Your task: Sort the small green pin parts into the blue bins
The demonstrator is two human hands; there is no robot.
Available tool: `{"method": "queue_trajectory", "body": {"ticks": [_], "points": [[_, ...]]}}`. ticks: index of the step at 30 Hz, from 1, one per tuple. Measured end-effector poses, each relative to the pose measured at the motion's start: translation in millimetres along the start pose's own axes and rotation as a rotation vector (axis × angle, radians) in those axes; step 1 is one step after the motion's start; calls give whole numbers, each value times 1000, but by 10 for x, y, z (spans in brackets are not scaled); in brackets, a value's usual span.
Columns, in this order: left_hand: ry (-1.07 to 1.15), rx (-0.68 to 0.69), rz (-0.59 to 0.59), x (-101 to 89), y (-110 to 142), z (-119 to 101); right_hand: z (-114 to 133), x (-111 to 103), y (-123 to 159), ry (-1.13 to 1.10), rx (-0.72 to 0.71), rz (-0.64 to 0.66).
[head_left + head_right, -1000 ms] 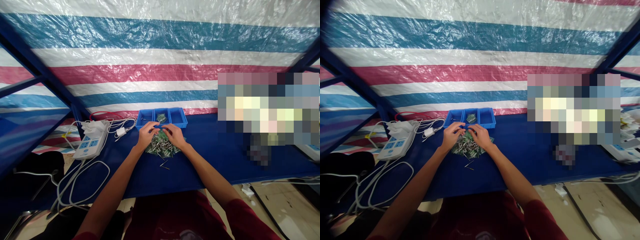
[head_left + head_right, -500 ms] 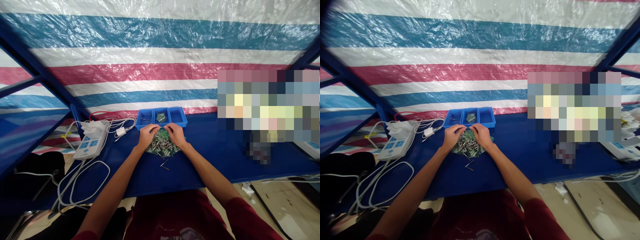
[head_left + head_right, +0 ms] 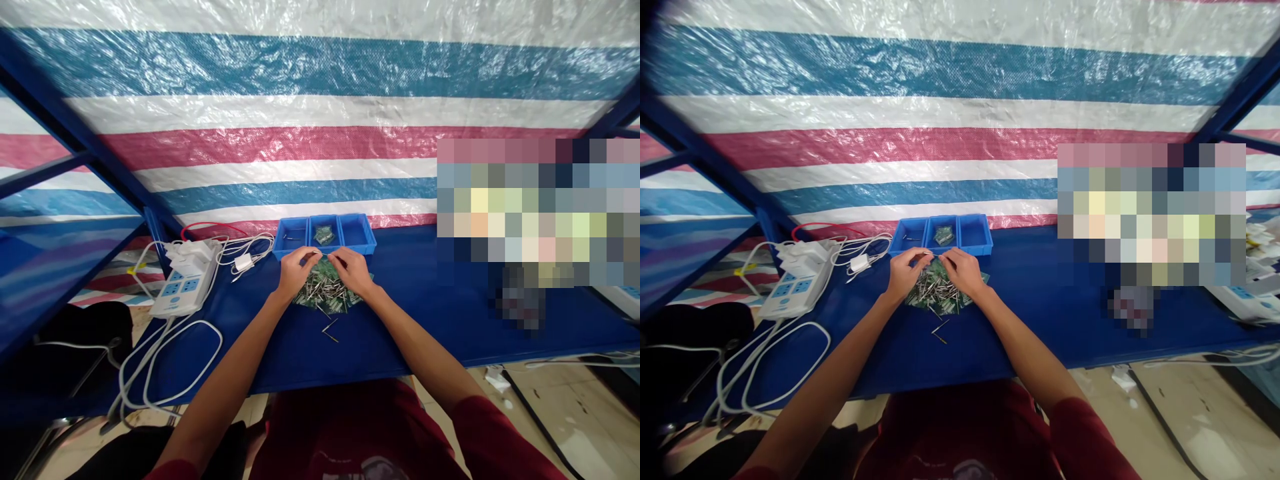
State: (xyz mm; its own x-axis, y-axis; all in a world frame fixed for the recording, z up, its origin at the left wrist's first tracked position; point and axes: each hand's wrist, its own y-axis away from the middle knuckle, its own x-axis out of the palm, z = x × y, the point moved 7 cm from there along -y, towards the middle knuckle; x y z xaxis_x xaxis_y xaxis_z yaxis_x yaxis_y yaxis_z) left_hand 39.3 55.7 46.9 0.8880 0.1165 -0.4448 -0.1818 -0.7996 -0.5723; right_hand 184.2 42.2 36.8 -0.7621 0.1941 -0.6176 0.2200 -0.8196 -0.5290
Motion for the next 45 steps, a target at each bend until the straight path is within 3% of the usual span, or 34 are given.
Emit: {"method": "queue_trajectory", "body": {"ticks": [5,8,13,18,25,32,34,38,41,45], "points": [[208,-54,8,73,28,55,-55,6,-9,38,34,-16],[164,-68,19,90,42,86,-104,-16,-10,65,79,-48],[-83,95,37,68,44,13,-118,-81,-3,51,110,-116],[-74,231,17,27,51,-85,-68,-123,5,1,91,-146],[-33,120,-8,14,36,-24,-21,-13,-3,-25,19,-36],[-18,94,17,45,51,-24,-11,-12,18,-19,-29,-31],[-48,119,-44,-9,37,-26,-27,-17,21,-11,-3,-45],[-235,135,-297,-273,-64,53,-57,-81,-38,1,52,-70],[-467,77,-274,-357,-186,183,-13,-121,-104,68,104,107],[-571,15,-194,-370,-221,276,278,-36,144,151,73,660]]}}
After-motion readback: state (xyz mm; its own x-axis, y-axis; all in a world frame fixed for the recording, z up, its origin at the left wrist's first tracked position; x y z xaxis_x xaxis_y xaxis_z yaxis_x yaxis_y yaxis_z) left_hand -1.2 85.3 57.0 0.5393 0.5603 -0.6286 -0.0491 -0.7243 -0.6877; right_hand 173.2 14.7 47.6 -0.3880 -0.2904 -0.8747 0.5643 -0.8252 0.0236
